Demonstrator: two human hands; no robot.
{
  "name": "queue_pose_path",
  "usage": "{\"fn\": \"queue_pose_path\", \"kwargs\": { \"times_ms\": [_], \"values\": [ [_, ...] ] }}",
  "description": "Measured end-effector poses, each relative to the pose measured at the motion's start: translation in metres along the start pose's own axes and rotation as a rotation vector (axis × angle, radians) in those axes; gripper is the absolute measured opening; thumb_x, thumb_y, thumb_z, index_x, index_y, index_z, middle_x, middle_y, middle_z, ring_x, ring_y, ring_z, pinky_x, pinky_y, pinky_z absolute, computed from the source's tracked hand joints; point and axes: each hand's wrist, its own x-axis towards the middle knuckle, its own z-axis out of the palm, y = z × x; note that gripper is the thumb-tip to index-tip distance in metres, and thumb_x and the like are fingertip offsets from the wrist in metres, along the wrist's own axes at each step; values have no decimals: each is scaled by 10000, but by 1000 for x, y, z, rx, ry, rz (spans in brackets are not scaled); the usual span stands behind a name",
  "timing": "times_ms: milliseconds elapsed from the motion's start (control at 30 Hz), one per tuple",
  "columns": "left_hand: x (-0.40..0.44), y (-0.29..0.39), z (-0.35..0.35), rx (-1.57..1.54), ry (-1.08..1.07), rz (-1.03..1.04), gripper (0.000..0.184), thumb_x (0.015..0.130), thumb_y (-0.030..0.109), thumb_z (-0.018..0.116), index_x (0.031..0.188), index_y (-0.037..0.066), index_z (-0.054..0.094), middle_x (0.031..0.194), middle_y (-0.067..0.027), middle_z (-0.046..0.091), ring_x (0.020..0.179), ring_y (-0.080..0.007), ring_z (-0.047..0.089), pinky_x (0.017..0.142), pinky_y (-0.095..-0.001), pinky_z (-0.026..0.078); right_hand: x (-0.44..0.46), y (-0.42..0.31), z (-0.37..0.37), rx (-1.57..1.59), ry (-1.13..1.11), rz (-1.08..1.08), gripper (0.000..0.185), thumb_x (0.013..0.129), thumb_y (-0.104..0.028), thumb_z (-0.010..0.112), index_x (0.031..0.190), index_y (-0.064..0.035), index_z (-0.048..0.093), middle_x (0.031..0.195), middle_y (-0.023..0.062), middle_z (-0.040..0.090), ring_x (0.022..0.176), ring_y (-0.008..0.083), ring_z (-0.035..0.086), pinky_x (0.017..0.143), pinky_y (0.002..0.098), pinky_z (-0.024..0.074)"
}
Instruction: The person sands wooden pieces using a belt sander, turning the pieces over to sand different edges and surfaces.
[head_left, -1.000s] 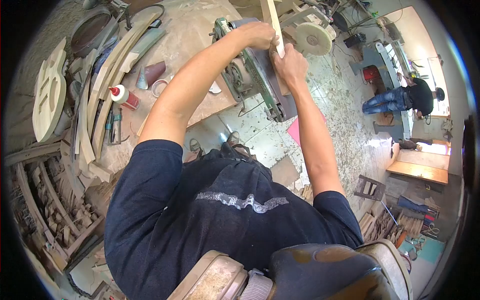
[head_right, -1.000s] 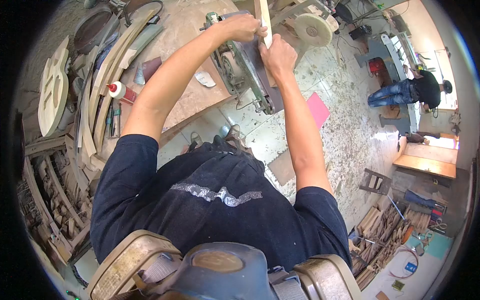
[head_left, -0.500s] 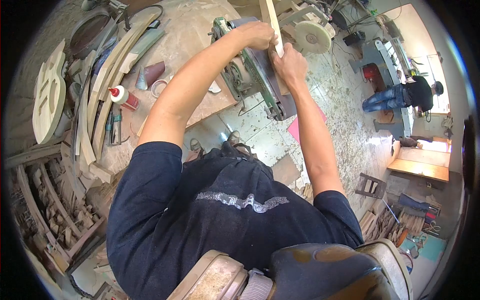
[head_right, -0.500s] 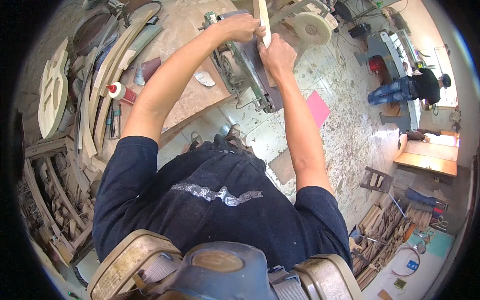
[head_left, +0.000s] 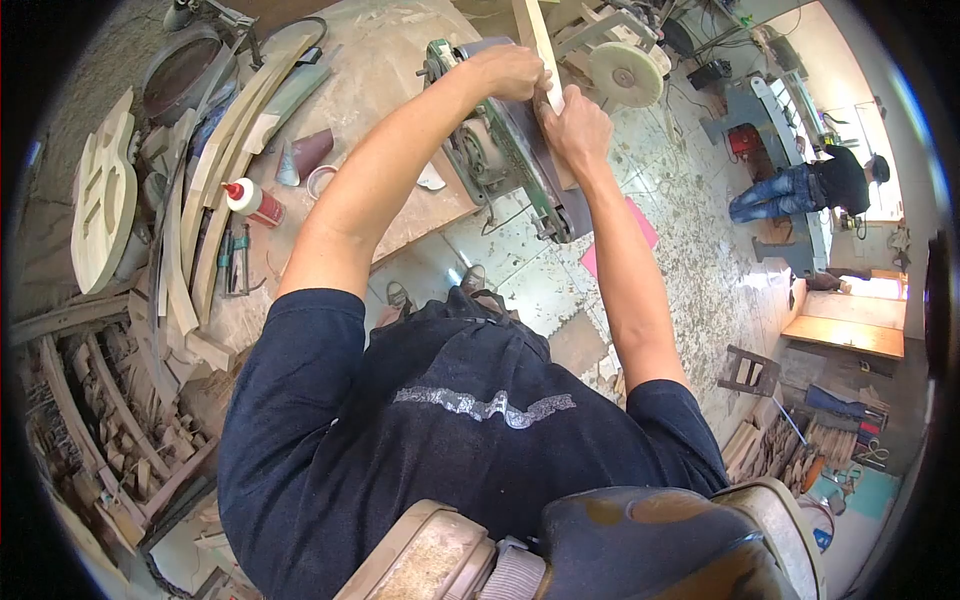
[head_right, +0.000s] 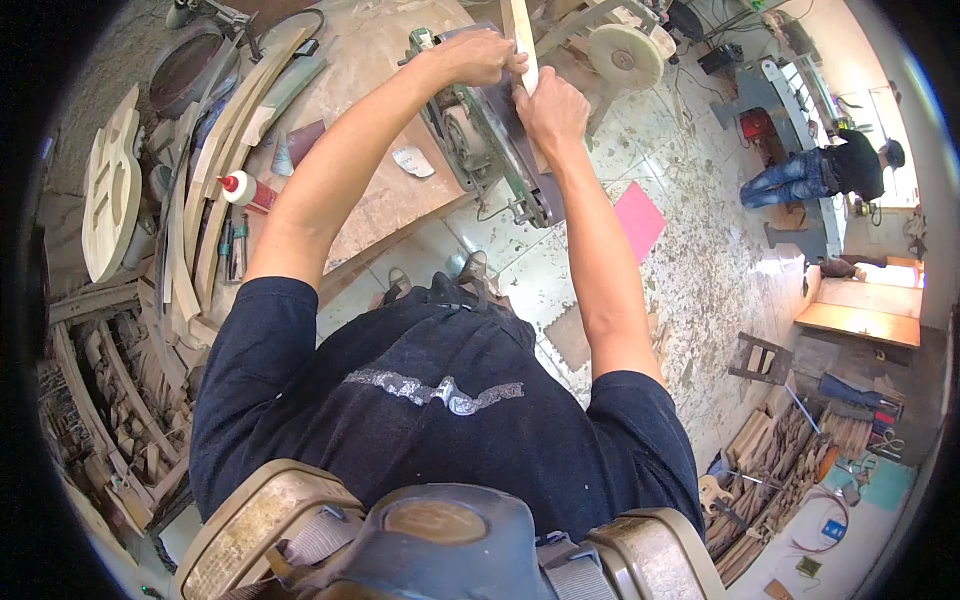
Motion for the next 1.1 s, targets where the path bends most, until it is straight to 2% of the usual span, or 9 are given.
{"fn": "queue_pose_path", "kwargs": {
  "times_ms": [267, 467, 567, 967, 1100],
  "values": [
    [4, 9, 5, 11, -33, 13, 453, 830, 39, 544, 1206, 157, 767, 1187, -125, 729, 988, -361, 708, 897, -440, 566, -6, 8, -3, -7, -13, 12, 388, 839, -361, 726, 1005, -22, 636, 886, 216, 735, 861, 413, 719, 775, 531, 553],
    [2, 20, -1, -49, -44, -43, 359, 855, 47, 544, 1119, 115, 777, 1044, -168, 733, 917, -384, 701, 820, -474, 555, -11, 10, -6, -12, -12, 24, 391, 838, -367, 727, 1002, -25, 633, 890, 219, 734, 866, 422, 716, 776, 537, 549],
    [-1, 18, 3, -55, 27, -24, 311, 864, 50, 544, 1073, 88, 771, 958, -188, 720, 888, -397, 692, 788, -488, 544, -12, 9, -5, -32, -13, 25, 394, 840, -369, 724, 1008, -25, 631, 892, 221, 734, 866, 422, 717, 781, 536, 552],
    [-5, 4, 1, -1, 1, 12, 417, 809, 9, 557, 1143, 121, 779, 1041, -182, 732, 927, -390, 699, 829, -478, 556, -7, -7, -8, 2, -37, 23, 390, 836, -357, 717, 1010, -19, 629, 887, 225, 733, 864, 417, 721, 777, 534, 558],
    [-4, 5, 3, -41, -37, -49, 425, 806, 26, 556, 1157, 125, 775, 1048, -160, 742, 933, -389, 705, 833, -481, 560, -6, -2, -2, -8, -31, 23, 389, 835, -361, 719, 1009, -25, 629, 889, 223, 734, 863, 418, 721, 773, 535, 556]
  ]
}}
